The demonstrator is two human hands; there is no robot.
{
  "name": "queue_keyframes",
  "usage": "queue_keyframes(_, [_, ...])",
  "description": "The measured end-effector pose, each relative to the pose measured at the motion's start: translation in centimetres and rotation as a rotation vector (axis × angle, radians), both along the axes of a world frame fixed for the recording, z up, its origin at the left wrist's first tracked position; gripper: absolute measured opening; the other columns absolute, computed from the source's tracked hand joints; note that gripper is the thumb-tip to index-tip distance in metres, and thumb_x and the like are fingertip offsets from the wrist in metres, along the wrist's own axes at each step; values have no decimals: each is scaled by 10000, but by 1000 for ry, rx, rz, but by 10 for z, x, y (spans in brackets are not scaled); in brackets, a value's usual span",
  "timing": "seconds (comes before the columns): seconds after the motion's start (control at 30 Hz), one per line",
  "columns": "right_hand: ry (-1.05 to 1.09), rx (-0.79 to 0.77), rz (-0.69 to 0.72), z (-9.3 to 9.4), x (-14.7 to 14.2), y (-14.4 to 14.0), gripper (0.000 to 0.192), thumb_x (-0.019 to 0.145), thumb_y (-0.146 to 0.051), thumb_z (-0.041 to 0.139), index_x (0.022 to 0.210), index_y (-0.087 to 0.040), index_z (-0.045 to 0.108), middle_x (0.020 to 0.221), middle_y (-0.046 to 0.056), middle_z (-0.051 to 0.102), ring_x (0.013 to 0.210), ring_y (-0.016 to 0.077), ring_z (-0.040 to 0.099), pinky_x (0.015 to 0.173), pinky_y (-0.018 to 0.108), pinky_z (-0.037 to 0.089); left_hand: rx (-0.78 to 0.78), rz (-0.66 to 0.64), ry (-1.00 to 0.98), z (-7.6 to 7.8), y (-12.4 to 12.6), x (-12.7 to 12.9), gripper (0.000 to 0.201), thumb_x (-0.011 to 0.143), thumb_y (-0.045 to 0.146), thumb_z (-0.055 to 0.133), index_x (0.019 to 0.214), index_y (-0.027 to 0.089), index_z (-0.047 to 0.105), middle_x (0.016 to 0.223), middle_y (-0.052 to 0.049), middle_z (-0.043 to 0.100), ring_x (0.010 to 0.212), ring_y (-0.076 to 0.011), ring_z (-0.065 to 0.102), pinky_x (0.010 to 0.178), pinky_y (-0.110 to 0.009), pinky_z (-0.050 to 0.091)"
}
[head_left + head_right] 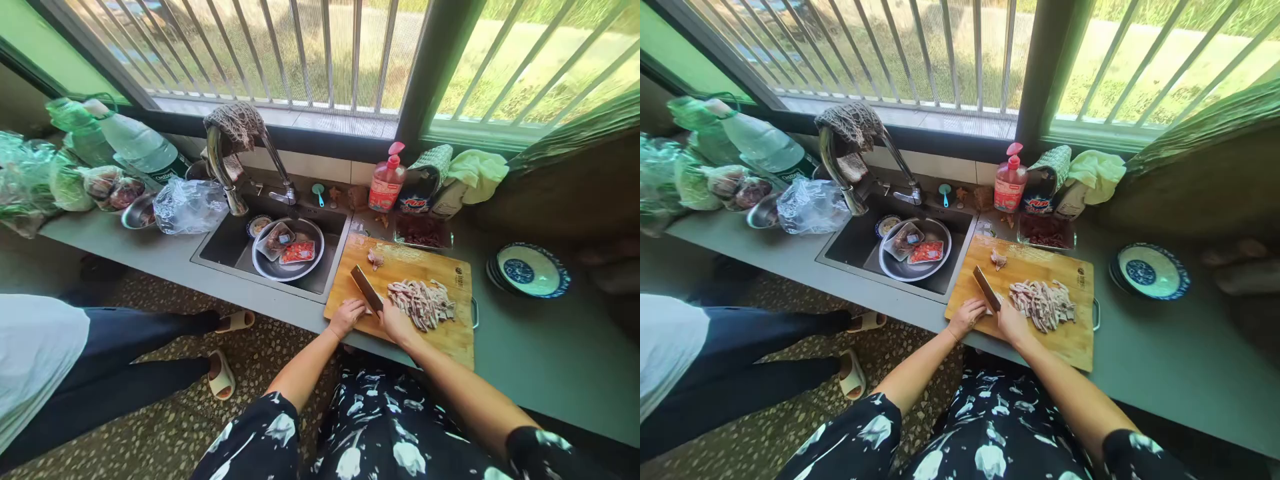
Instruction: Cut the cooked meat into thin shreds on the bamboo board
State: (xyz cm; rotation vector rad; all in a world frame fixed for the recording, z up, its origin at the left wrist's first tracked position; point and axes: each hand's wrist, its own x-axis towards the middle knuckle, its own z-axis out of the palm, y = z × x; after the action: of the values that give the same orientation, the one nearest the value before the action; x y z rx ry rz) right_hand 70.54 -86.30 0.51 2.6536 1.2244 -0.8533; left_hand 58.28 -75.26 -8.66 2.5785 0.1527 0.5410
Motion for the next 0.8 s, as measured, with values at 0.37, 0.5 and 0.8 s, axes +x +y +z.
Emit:
queue_keyframes(0.37, [22, -23, 27, 2, -19, -22, 215, 863, -250, 341, 1006, -120, 433, 810, 132, 612, 775, 230, 611, 653, 292, 430, 39, 19, 11, -6, 9, -8, 237, 876, 253, 383, 952, 157, 585, 1004, -50, 590, 1026, -159, 482, 853, -313, 472])
queue_keyframes(0.5, [42, -122, 39, 0, -23, -33, 194, 843, -185, 347, 991, -111, 448, 781, 141, 612, 765, 244, 613, 645, 314, 436, 24, 13, 11, -9, 10, -6, 235, 876, 240, 380, 917, 155, 595, 1018, -45, 587, 1039, -148, 478, 880, -304, 458])
queue_keyframes(0.8, [15, 1, 14, 0, -11, 14, 269, 848, -221, 362, 1084, -112, 430, 882, 130, 607, 832, 205, 597, 684, 258, 422, -31, 5, 18, -5, 9, -9, 204, 866, 237, 405, 931, 163, 583, 998, -47, 584, 1001, -146, 494, 863, -315, 461])
